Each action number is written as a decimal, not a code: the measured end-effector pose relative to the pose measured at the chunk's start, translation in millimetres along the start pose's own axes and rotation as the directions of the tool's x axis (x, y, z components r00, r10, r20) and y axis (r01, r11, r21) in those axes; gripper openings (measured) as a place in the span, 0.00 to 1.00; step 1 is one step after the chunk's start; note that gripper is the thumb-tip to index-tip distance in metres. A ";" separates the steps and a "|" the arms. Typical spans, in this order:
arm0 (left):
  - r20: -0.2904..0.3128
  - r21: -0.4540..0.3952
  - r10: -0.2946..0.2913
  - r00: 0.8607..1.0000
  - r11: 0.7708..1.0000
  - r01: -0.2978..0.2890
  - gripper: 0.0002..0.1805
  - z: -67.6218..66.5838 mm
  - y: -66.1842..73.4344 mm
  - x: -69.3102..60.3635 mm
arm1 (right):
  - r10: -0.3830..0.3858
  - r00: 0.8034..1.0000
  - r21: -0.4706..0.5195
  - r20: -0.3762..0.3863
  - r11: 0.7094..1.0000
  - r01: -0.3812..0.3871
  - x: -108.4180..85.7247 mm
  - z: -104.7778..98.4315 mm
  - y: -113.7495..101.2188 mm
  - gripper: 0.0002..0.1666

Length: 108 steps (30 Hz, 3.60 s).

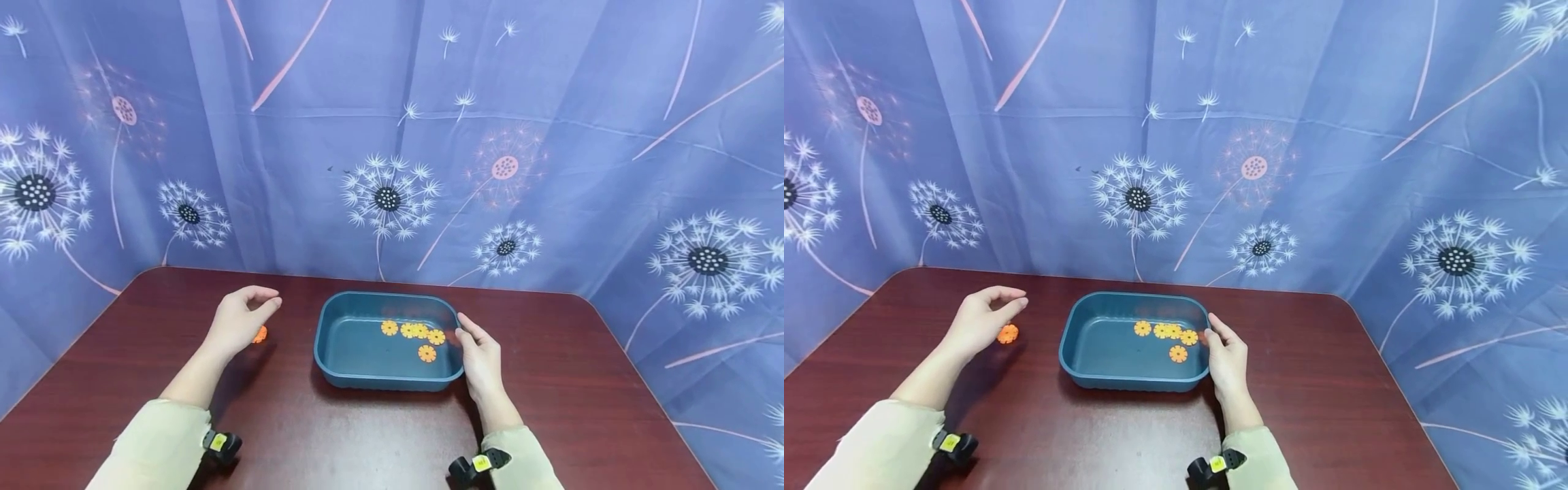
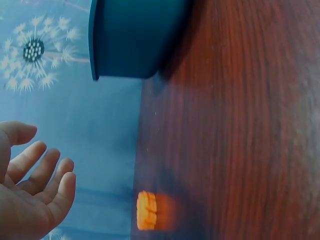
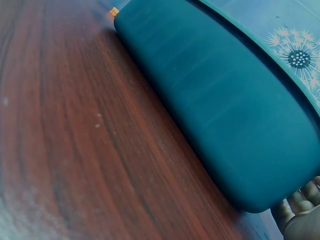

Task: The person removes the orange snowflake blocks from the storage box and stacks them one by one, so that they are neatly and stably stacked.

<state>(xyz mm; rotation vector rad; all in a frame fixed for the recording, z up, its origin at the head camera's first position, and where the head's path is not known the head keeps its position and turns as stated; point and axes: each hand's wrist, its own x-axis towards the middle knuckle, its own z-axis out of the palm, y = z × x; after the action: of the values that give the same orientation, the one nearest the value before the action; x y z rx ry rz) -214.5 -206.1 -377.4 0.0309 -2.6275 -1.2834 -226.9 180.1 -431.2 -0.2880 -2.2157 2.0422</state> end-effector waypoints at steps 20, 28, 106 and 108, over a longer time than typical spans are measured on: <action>0.099 -0.114 0.062 0.993 0.992 -0.050 0.13 45.6 32.3 -0.3 | 0.006 1.000 -0.021 0.006 1.000 -0.006 -1.4 -3.2 -0.2 0.24; 0.120 -0.149 0.051 0.992 0.988 -0.033 0.14 58.4 43.1 -0.5 | 0.005 1.000 -0.012 0.008 1.000 -0.005 0.7 1.1 -1.4 0.24; 0.395 -0.034 -0.057 0.917 0.997 0.076 0.13 154.3 75.9 26.5 | 0.010 1.000 0.004 0.000 1.000 -0.010 -1.3 3.3 -3.3 0.24; 0.410 -0.026 -0.056 0.910 0.997 0.073 0.14 154.1 77.0 27.1 | 0.015 1.000 0.005 -0.001 1.000 -0.015 -1.4 3.1 -4.5 0.24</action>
<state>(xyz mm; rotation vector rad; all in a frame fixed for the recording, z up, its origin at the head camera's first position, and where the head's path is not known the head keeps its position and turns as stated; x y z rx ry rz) -266.3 -41.7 -404.1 -0.1790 -2.9662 -1.5070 -226.5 176.4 -427.0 -0.3054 -2.2138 2.0547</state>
